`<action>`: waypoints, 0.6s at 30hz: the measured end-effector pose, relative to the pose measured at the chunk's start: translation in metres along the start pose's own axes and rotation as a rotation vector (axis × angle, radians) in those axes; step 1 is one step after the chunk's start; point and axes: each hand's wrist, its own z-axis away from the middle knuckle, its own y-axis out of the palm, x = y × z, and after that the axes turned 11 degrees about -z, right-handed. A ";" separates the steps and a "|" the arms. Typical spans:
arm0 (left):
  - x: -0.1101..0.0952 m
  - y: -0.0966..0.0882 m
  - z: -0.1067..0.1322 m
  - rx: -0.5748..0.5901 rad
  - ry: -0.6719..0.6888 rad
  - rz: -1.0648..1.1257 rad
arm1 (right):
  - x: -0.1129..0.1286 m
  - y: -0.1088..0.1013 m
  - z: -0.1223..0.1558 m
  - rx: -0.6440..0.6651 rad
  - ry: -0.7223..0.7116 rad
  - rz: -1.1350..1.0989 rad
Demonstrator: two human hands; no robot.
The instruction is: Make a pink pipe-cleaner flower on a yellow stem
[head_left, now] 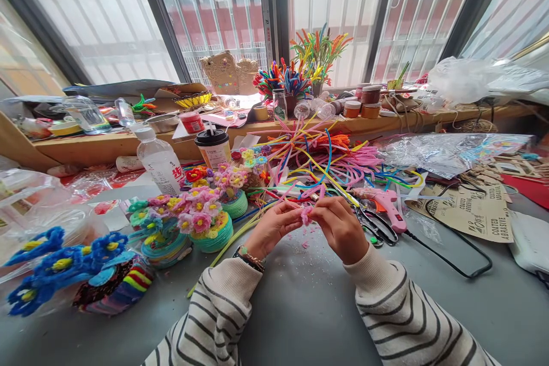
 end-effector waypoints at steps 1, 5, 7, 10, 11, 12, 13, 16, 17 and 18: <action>0.000 0.000 0.000 0.000 0.005 0.008 | 0.000 0.000 0.000 -0.008 0.006 0.006; 0.000 0.001 -0.001 -0.012 0.046 0.054 | 0.001 0.000 0.001 -0.070 0.023 0.023; -0.001 0.002 0.000 -0.027 0.055 0.078 | 0.002 -0.001 0.001 -0.103 0.028 0.029; -0.002 0.002 0.000 -0.037 0.049 0.124 | 0.002 -0.004 0.000 -0.154 0.041 0.033; -0.003 0.002 0.000 -0.032 0.045 0.150 | 0.002 -0.004 0.000 -0.176 0.055 0.038; -0.003 0.002 0.000 -0.021 0.045 0.182 | 0.001 -0.005 0.000 -0.197 0.073 0.046; -0.003 0.001 0.001 -0.007 0.044 0.218 | -0.001 -0.005 0.000 -0.217 0.097 0.057; -0.004 0.001 0.002 0.040 0.040 0.310 | -0.010 -0.004 0.001 -0.241 0.177 0.096; -0.004 0.000 0.003 0.047 0.039 0.328 | -0.014 -0.003 0.002 -0.238 0.201 0.109; -0.004 0.000 0.003 0.048 0.036 0.341 | -0.018 -0.002 0.003 -0.232 0.221 0.120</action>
